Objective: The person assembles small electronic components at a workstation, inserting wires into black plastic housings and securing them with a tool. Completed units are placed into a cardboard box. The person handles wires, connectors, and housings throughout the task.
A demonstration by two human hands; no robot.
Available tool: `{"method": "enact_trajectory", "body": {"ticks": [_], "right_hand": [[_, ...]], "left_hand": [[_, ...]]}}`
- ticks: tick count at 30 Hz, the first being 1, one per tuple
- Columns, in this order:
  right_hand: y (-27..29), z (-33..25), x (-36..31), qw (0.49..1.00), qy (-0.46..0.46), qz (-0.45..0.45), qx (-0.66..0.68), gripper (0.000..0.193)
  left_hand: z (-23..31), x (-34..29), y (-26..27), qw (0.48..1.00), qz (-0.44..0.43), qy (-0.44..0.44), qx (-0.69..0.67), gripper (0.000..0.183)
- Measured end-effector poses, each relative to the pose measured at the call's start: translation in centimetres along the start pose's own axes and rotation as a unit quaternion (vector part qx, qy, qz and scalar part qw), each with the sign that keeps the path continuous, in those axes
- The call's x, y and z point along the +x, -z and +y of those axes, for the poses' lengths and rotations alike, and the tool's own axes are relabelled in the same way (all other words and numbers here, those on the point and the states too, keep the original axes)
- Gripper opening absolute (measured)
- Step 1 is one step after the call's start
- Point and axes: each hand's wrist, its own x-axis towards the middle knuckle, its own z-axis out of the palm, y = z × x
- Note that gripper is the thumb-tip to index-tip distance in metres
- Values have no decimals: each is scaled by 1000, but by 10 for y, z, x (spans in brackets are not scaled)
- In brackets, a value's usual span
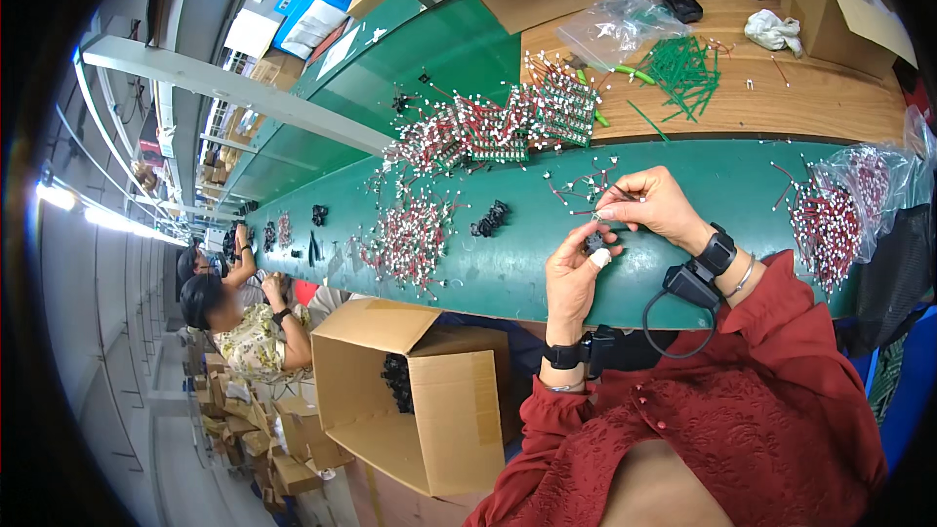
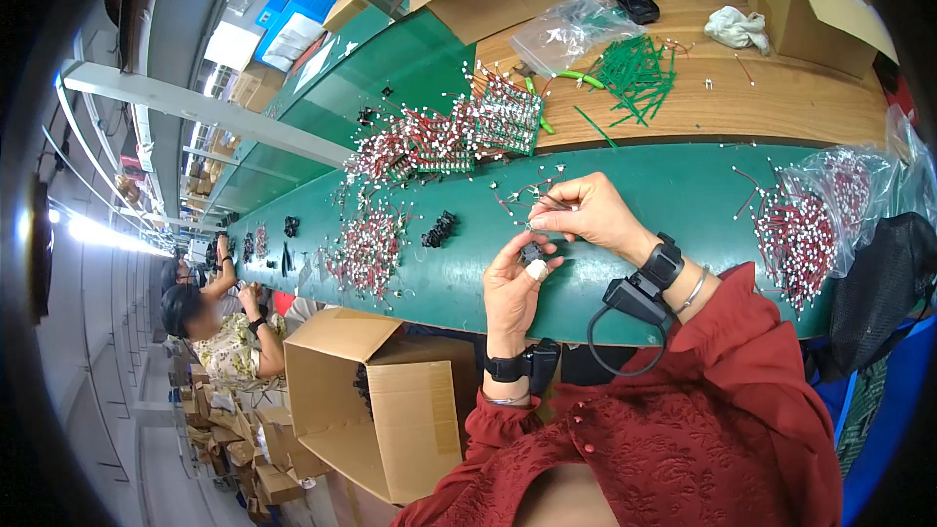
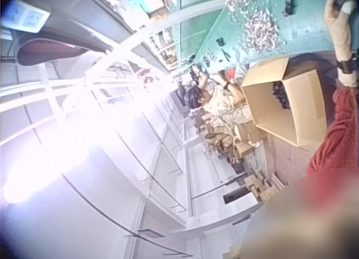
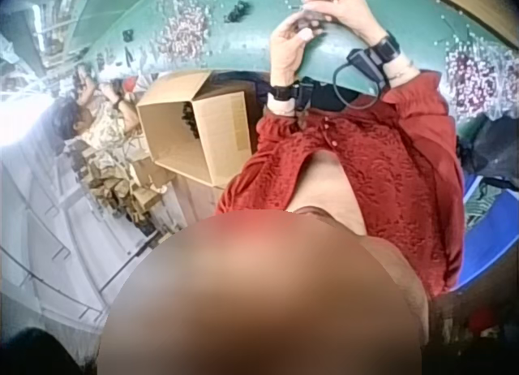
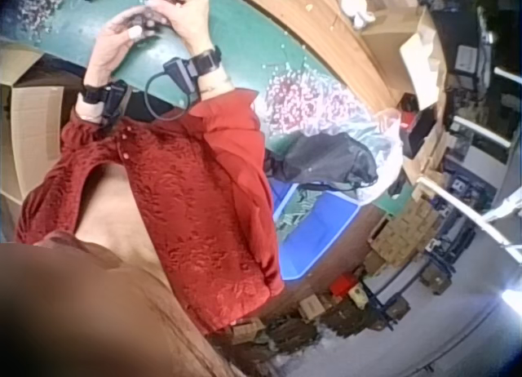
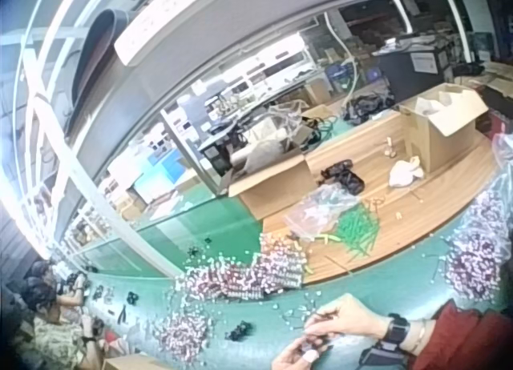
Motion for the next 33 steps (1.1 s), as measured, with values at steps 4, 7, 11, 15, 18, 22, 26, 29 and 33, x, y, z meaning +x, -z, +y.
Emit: {"method": "enact_trajectory", "body": {"ticks": [4, 7, 11, 15, 18, 22, 26, 29, 33], "right_hand": [[-4, 4, 0, 1000, -11, 2, -4, 13], [-11, 10, -2, 1000, -18, 0, -18, 11], [-16, 15, -4, 1000, -16, 13, -20, 10], [-17, 15, -3, 999, -21, 37, -8, 9], [-17, 13, -5, 999, -16, 41, -15, 10], [-17, 14, -6, 999, 7, 35, -18, 10], [-19, 16, -7, 999, 23, 32, -6, 10], [-21, 19, -7, 998, 50, 30, 5, 7], [-21, 21, -7, 997, 77, 17, -26, 4]], "left_hand": [[-2, 3, 6, 1000, 25, -4, -18, 33], [0, 1, 13, 998, -2, 15, -66, 33], [-1, 2, 16, 994, -13, 31, -102, 36], [-1, 4, 15, 976, -22, 47, -210, 42], [-2, 4, 13, 986, -9, 14, -165, 44], [-7, 1, 13, 995, 49, -38, -80, 43], [-10, 0, 15, 996, 60, -56, -35, 39], [-11, -2, 14, 996, 60, -63, -20, 39], [-13, -3, 14, 995, 61, -84, 14, 40]]}}
